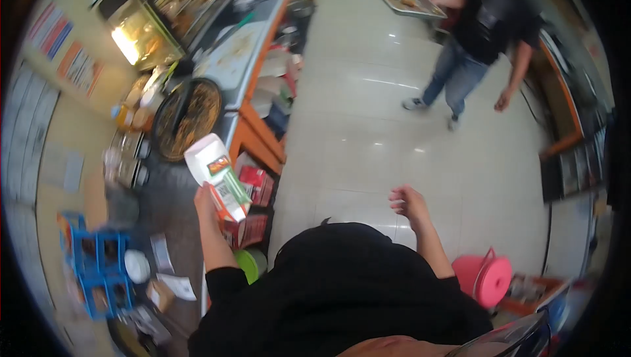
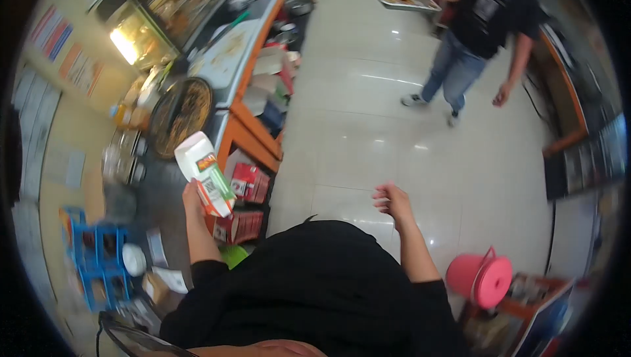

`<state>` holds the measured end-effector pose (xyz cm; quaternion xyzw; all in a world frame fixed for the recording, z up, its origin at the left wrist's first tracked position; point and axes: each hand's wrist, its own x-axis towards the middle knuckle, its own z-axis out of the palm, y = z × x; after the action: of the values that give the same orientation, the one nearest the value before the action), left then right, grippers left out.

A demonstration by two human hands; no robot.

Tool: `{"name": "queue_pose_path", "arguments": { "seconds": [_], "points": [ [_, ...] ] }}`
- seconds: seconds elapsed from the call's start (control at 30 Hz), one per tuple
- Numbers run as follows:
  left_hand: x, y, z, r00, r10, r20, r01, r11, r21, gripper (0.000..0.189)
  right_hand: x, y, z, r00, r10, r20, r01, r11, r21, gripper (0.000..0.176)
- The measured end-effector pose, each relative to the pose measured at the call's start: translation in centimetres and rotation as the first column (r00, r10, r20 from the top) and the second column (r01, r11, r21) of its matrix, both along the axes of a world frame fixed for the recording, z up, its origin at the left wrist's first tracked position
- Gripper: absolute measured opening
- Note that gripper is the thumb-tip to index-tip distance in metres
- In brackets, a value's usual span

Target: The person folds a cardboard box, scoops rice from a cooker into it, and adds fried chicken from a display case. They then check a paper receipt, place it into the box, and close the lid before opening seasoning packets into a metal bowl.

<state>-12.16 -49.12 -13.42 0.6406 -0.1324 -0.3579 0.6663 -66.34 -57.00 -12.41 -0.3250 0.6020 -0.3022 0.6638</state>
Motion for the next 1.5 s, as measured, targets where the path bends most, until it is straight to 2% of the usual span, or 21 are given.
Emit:
{"name": "queue_pose_path", "arguments": {
  "seconds": [0.23,0.4,0.43,0.47,0.5,0.57,0.6,0.67,0.7,0.73,0.77,0.83,0.87,0.97,1.07,1.13,1.2,1.23,1.37,1.43,1.5],
  "points": [
    [9.4,6.1,-5.7,0.899,0.418,-0.127,-0.42,0.907,0.012,0.048,-9.6,-1.8,-1.6,0.992,-0.012,-0.122,0.025,0.994,0.106,0.044],
    [9.3,2.9,-3.1,0.795,0.591,0.136,-0.548,0.603,0.58,0.064,-14.7,-4.7,-0.2,0.987,-0.003,-0.163,0.009,0.999,0.033,0.047],
    [8.9,2.4,-4.3,0.61,0.792,0.029,-0.727,0.545,0.417,0.061,-15.5,-5.3,0.1,0.984,-0.013,-0.175,0.014,1.0,0.005,0.046],
    [5.3,2.3,-3.1,0.638,0.76,0.123,-0.745,0.568,0.351,0.062,-16.3,-6.0,0.6,0.984,-0.045,-0.171,0.038,0.998,-0.042,0.046],
    [4.4,1.6,-6.1,0.414,0.684,0.601,-0.902,0.217,0.374,0.062,-17.2,-6.7,0.8,0.984,-0.07,-0.163,0.057,0.995,-0.082,0.046],
    [-3.3,-2.2,-7.6,0.133,0.574,0.808,-0.967,0.253,-0.021,0.055,-18.8,-9.3,0.7,0.983,-0.121,-0.137,0.102,0.986,-0.133,0.045],
    [-6.3,-4.5,-9.9,0.249,0.482,0.84,-0.947,0.305,0.106,0.049,-19.7,-10.8,0.3,0.982,-0.156,-0.108,0.142,0.982,-0.128,0.045],
    [-15.2,-10.6,-15.9,0.341,0.49,0.802,-0.818,0.576,-0.004,0.038,-21.1,-13.5,-0.9,0.975,-0.218,-0.052,0.211,0.971,-0.111,0.044],
    [-15.4,-12.9,-27.4,0.65,0.196,0.734,-0.465,0.867,0.18,0.035,-22.1,-14.5,-1.2,0.977,-0.209,-0.043,0.204,0.974,-0.099,0.044],
    [-20.7,-16.0,-25.4,0.953,-0.1,0.284,-0.003,0.939,0.343,0.032,-23.1,-15.4,-1.8,0.978,-0.205,-0.031,0.202,0.976,-0.088,0.044],
    [-26.6,-19.3,-22.2,0.883,-0.418,-0.214,0.47,0.781,0.411,0.032,-24.2,-16.4,-2.2,0.978,-0.208,-0.021,0.205,0.976,-0.076,0.044],
    [-33.9,-27.0,-18.2,0.409,-0.896,-0.171,0.878,0.335,0.341,0.036,-26.8,-17.9,-3.2,0.97,-0.241,-0.034,0.238,0.969,-0.061,0.045],
    [-37.0,-31.2,-18.0,0.147,-0.985,-0.085,0.916,0.103,0.387,0.039,-28.2,-18.4,-3.8,0.96,-0.278,-0.036,0.276,0.96,-0.048,0.046],
    [-46.9,-41.3,-20.5,-0.213,-0.955,0.206,0.819,-0.06,0.571,0.043,-32.3,-18.6,-5.6,0.913,-0.381,-0.147,0.387,0.922,0.011,0.038],
    [-58.0,-49.2,-16.0,-0.442,-0.881,0.168,0.789,-0.294,0.539,0.044,-36.5,-16.7,-11.5,0.897,-0.323,-0.303,0.35,0.936,0.038,0.036],
    [-64.3,-53.1,-15.5,-0.529,-0.844,0.089,0.775,-0.438,0.455,0.044,-39.1,-12.2,-19.7,0.835,-0.086,-0.543,0.19,0.972,0.138,0.043],
    [-70.4,-57.7,-16.1,-0.603,-0.796,0.052,0.716,-0.511,0.477,0.043,-38.5,-11.8,-15.0,0.825,-0.082,-0.558,0.283,0.917,0.283,0.043],
    [-73.1,-60.1,-17.2,-0.62,-0.784,0.032,0.693,-0.529,0.49,0.043,-37.7,-11.7,-11.0,0.81,-0.126,-0.573,0.347,0.89,0.295,0.042],
    [-80.5,-66.4,-18.8,-0.53,-0.848,-0.003,0.71,-0.446,0.544,0.041,-45.7,-11.3,-14.5,0.843,-0.449,-0.296,0.506,0.848,0.157,0.043],
    [-81.2,-71.2,-23.7,-0.564,-0.819,0.108,0.627,-0.339,0.701,0.044,-52.9,-15.5,-17.5,0.909,-0.281,-0.309,0.324,0.941,0.097,0.041],
    [-81.0,-72.7,-21.3,-0.578,-0.794,0.189,0.457,-0.123,0.881,0.044,-59.1,-21.5,-17.6,0.925,-0.137,-0.355,0.183,0.978,0.098,0.039]
  ]
}}
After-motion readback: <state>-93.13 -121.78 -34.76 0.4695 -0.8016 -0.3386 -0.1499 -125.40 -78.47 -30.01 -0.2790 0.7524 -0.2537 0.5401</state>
